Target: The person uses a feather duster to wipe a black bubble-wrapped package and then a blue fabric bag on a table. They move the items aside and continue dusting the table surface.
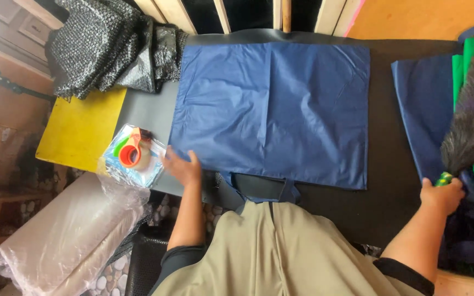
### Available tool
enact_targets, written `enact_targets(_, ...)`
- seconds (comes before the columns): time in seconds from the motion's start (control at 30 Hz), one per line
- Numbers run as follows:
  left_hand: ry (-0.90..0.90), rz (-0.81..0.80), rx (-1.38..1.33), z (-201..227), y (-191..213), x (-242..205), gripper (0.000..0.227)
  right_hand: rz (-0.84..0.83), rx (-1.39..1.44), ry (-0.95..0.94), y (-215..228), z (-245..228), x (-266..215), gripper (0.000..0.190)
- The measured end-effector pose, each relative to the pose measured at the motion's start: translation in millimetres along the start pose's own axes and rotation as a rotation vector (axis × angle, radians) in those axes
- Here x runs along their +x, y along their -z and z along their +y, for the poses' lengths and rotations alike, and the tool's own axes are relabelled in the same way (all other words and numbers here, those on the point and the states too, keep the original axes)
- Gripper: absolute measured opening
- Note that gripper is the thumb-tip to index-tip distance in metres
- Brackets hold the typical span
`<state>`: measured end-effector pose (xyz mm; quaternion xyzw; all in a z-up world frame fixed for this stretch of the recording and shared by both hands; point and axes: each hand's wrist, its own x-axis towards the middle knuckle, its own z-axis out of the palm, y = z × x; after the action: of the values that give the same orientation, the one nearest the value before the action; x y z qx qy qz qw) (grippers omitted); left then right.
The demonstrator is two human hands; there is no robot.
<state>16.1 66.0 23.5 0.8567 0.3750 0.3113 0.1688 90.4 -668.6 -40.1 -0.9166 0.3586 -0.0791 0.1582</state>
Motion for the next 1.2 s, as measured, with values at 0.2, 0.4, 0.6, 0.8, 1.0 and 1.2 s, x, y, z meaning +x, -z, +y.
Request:
enact_targets(0.2,-0.060,-0.715,0.335,-10,-18,-16,0.112,-0.314,0.546,0.059,-20,-81,-36,0.011)
enact_targets(0.4,-0.123,-0.591,0.302,-13,-14,-19,0.103,-0.544,0.743,0.953,-1,-248,-184,0.028)
enact_targets(0.6,-0.237,-0.290,0.252,-48,-48,-30,0.079,-0.843,0.223,1.081,-8,-333,-191,0.029)
enact_targets(0.8,-0.124,-0.403,0.244,-23,-29,-23,0.087,-0.234,0.384,0.914,-142,-375,-136,0.030)
enact_targets(1.0,-0.094,-0.464,0.265,-30,-36,-25,0.090,-0.924,0.340,1.039,-54,-365,-193,0.032)
enact_targets(1.2,-0.081,-0.471,0.293,-26,-35,-24,0.089,-0.481,0.315,0.909,-144,-374,-138,0.029)
